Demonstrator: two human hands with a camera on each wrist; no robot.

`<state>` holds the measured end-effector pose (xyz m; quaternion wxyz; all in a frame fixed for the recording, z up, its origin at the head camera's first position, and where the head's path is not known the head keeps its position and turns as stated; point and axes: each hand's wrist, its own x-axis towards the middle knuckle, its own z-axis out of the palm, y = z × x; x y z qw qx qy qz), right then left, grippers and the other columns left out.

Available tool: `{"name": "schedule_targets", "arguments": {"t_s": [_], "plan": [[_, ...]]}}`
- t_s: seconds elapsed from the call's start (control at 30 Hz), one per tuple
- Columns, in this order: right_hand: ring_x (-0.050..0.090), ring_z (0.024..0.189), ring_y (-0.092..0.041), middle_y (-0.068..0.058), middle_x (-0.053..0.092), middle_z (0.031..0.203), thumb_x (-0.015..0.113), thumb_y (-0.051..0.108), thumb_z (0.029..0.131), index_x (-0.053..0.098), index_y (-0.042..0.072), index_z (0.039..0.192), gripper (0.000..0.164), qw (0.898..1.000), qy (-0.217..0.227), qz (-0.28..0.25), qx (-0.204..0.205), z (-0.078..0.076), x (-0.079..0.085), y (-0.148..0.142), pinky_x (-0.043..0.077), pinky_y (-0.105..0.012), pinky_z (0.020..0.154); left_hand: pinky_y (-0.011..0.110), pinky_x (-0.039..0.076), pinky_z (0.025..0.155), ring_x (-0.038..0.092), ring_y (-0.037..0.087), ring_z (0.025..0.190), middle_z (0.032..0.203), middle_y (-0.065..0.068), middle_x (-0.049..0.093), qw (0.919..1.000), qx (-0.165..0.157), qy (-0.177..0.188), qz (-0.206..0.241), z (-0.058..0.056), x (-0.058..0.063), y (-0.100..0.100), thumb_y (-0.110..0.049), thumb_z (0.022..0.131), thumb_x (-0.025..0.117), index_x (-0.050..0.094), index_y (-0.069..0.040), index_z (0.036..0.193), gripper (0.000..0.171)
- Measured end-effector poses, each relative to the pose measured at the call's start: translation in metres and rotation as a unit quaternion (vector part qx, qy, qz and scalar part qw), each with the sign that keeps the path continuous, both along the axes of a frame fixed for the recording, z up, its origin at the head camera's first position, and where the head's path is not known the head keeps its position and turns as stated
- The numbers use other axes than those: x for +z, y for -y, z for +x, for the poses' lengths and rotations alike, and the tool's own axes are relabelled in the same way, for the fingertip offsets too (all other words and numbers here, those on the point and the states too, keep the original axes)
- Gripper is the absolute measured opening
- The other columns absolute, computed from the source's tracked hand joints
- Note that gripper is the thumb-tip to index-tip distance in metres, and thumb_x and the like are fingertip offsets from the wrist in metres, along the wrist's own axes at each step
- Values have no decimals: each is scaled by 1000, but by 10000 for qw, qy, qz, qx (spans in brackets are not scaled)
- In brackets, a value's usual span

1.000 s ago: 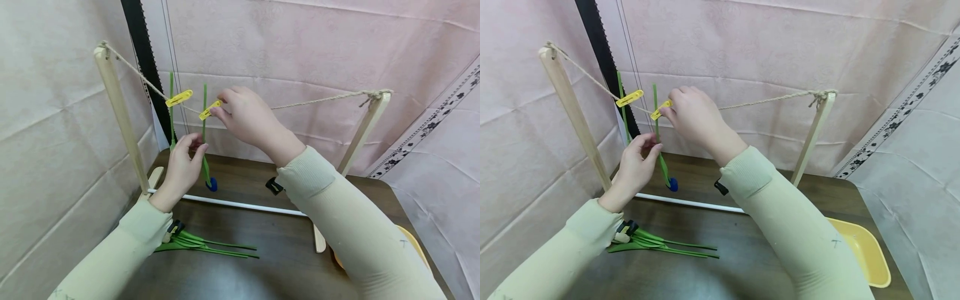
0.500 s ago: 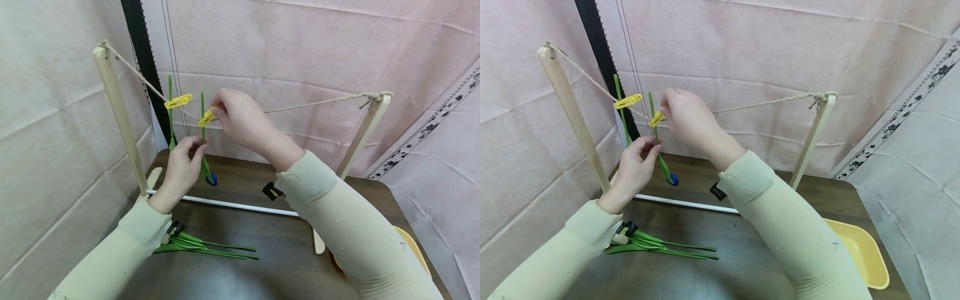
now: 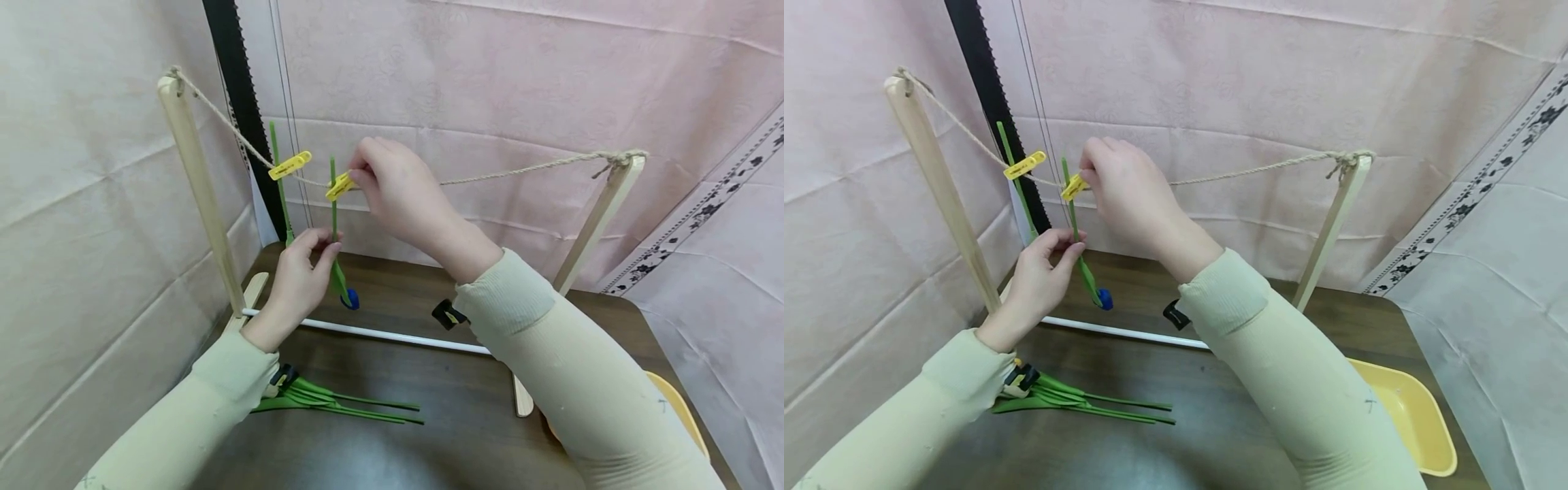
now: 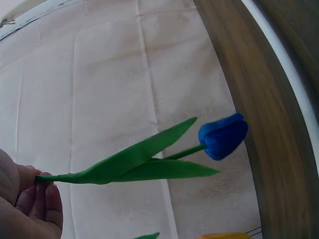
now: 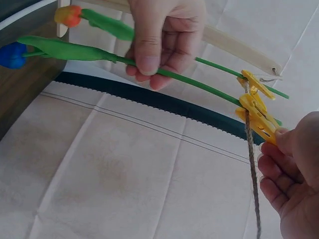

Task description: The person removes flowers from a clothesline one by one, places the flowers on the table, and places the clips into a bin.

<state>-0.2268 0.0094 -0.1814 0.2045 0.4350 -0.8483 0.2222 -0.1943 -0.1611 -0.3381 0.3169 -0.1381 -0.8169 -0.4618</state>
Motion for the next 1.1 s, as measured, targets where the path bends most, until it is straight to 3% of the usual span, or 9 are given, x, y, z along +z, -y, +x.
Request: {"name": "schedule_targets", "arguments": {"t_s": [0.27, 0.47, 0.77, 1.1], "plan": [[50, 81, -15, -3, 59, 94, 54, 11, 99, 59, 4, 101, 8, 9992, 81, -389, -99, 1, 7, -10, 42, -26, 73, 31, 48, 72, 58, 14, 86, 100, 5, 66, 9999, 21, 99, -94, 4, -6, -1, -9, 95, 61, 67, -6, 104, 11], [51, 83, -15, -3, 58, 93, 57, 10, 98, 59, 6, 99, 5, 9990, 82, -446, -60, 2, 3, -23, 42, -28, 76, 31, 47, 71, 57, 14, 87, 102, 2, 65, 9993, 8, 314, -217, 9, -10, 0, -10, 96, 60, 68, -8, 106, 12], [58, 90, -16, -5, 63, 94, 60, 8, 95, 62, 3, 100, 7, 9969, -116, -780, -30, 6, -3, -57, 44, -32, 82, 30, 47, 68, 58, 14, 85, 101, 0, 66, 9979, -12, 136, -636, 16, -17, 5, -10, 96, 61, 70, -7, 108, 16], [56, 87, -25, -8, 61, 90, 66, 4, 91, 61, 0, 100, 11, 9979, -507, -400, -18, 15, -32, -107, 42, -37, 81, 31, 49, 68, 59, 12, 86, 104, 0, 64, 9899, -272, 209, -1374, 23, -23, 12, -7, 93, 64, 70, -6, 115, 22]]}}
